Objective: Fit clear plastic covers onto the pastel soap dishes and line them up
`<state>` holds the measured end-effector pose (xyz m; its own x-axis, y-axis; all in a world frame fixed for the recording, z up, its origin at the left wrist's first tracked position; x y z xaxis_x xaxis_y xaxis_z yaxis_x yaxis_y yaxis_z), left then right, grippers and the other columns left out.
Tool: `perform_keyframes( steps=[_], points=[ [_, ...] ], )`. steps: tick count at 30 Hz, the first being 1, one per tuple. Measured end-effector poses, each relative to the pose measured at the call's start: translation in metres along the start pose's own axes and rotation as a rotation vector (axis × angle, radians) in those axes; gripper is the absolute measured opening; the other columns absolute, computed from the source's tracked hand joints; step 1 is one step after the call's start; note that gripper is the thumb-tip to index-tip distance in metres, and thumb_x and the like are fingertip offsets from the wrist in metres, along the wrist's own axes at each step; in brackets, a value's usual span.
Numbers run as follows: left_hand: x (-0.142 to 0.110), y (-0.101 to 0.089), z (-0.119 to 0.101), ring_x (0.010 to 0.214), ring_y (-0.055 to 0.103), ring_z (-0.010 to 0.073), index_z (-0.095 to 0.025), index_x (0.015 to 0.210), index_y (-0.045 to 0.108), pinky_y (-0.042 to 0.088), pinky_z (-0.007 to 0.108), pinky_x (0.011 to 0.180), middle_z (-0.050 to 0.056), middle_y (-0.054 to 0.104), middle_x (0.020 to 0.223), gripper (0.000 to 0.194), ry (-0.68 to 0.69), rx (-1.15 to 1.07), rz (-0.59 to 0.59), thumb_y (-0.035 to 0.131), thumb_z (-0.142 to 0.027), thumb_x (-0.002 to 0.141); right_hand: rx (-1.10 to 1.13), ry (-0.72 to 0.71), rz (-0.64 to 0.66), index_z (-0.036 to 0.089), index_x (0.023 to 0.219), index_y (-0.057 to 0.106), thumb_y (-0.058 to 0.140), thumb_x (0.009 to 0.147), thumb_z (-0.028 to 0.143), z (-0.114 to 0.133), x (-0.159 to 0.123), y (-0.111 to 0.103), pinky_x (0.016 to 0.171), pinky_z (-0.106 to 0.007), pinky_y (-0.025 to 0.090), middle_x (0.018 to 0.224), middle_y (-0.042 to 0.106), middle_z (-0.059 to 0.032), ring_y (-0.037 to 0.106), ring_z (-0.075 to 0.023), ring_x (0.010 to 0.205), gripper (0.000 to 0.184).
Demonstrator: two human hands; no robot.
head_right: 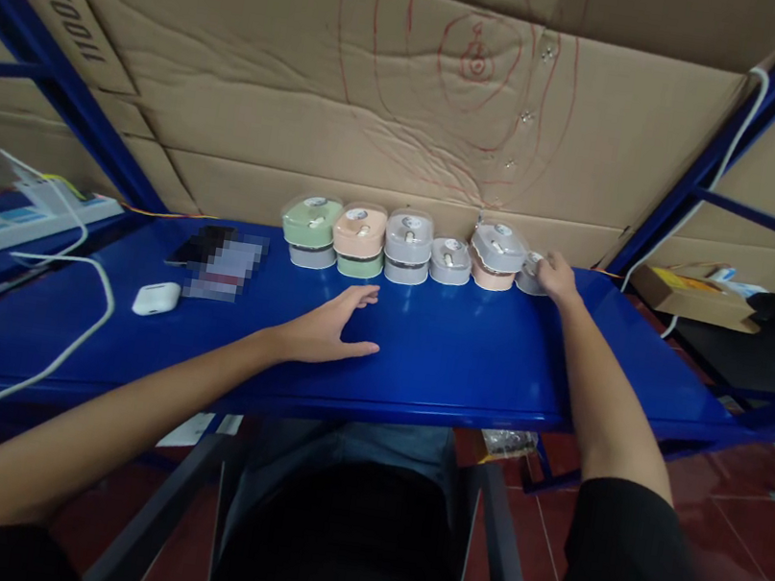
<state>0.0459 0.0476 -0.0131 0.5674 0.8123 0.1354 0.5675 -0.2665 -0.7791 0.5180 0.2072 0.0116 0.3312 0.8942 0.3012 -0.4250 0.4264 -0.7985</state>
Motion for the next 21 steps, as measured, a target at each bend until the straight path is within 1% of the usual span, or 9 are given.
perform_keyframes(
  steps=[2,5,7,9,10,12,14,18,21],
  points=[
    [0.000,0.000,0.000,0.162,0.052,0.0451,-0.021,0.176,0.030,0.045,0.063,0.133,0.025,0.046,0.176,0.108,0.012,-0.002,-0.001,0.079,-0.066,0.091,0.017,0.015,-0.036,0.006,0.154,0.064,0.050,0.110,0.037,0.005,-0.003,0.004,0.121,-0.051,0.050,0.155,0.069,-0.0291,0.067,-0.0380,0.143,0.055],
    [0.000,0.000,0.001,0.161,0.054,0.0456,-0.022,0.176,0.030,0.046,0.063,0.132,0.024,0.047,0.176,0.109,0.032,-0.008,-0.014,0.081,-0.067,0.091,0.022,-0.014,-0.196,0.002,0.158,0.060,0.040,0.112,0.037,0.015,-0.017,-0.011,0.128,-0.056,0.043,0.160,0.062,-0.0323,0.057,-0.0395,0.153,0.060],
    [0.001,0.000,0.003,0.160,0.055,0.0457,-0.024,0.176,0.032,0.048,0.063,0.131,0.023,0.047,0.176,0.107,0.046,-0.007,-0.024,0.082,-0.067,0.091,0.020,-0.130,-0.369,0.006,0.154,0.063,0.034,0.112,0.037,0.033,-0.034,-0.028,0.130,-0.059,0.039,0.159,0.061,-0.0309,0.053,-0.0396,0.154,0.059],
    [0.001,0.000,0.004,0.159,0.055,0.0461,-0.025,0.175,0.035,0.047,0.063,0.131,0.022,0.047,0.176,0.105,0.057,-0.004,-0.028,0.083,-0.066,0.091,0.005,-0.349,-0.464,0.013,0.142,0.071,0.036,0.110,0.040,0.063,-0.055,-0.036,0.128,-0.062,0.041,0.148,0.066,-0.0277,0.056,-0.0410,0.147,0.055],
    [0.001,0.000,0.004,0.160,0.055,0.0462,-0.025,0.175,0.036,0.047,0.063,0.132,0.022,0.047,0.177,0.105,0.058,0.000,-0.027,0.083,-0.066,0.091,-0.014,-0.482,-0.414,0.015,0.137,0.074,0.039,0.110,0.045,0.081,-0.065,-0.034,0.126,-0.062,0.044,0.142,0.069,-0.0259,0.059,-0.0420,0.143,0.053],
    [0.001,0.000,0.003,0.161,0.053,0.0458,-0.025,0.175,0.037,0.046,0.062,0.132,0.022,0.046,0.178,0.103,0.057,0.008,-0.020,0.082,-0.067,0.092,-0.058,-0.714,-0.189,0.016,0.130,0.076,0.047,0.107,0.055,0.118,-0.083,-0.015,0.123,-0.061,0.048,0.139,0.072,-0.0249,0.062,-0.0431,0.138,0.054],
    [0.000,0.000,0.001,0.161,0.053,0.0453,-0.024,0.175,0.036,0.046,0.061,0.132,0.022,0.044,0.178,0.103,0.056,0.020,-0.016,0.080,-0.068,0.093,-0.103,-0.831,0.023,0.014,0.141,0.072,0.053,0.103,0.062,0.147,-0.097,0.013,0.131,-0.063,0.042,0.158,0.065,-0.0254,0.056,-0.0465,0.150,0.064],
    [0.000,0.000,-0.002,0.162,0.052,0.0452,-0.022,0.175,0.035,0.045,0.061,0.132,0.025,0.041,0.180,0.103,0.056,0.052,0.002,0.078,-0.068,0.094,-0.206,-0.725,0.212,0.001,0.163,0.051,0.054,0.101,0.067,0.166,-0.105,0.059,0.138,-0.070,0.026,0.180,0.042,-0.0311,0.034,-0.0541,0.169,0.090],
    [0.001,0.000,-0.001,0.163,0.050,0.0456,-0.021,0.174,0.034,0.044,0.062,0.133,0.025,0.039,0.180,0.102,0.057,0.066,0.009,0.077,-0.068,0.094,-0.269,-0.714,0.208,-0.001,0.163,0.048,0.055,0.102,0.068,0.160,-0.117,0.066,0.135,-0.074,0.030,0.176,0.044,-0.0362,0.037,-0.0573,0.165,0.092]
  ],
)
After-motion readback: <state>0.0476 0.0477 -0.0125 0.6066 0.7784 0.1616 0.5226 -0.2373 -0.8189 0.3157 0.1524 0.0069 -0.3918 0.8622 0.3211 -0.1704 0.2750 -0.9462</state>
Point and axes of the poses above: each hand's wrist, its own x-axis towards the middle knuckle, its own y-axis out of the palm, z = x × y, the point moved 3 cm from there along x, towards the middle knuckle
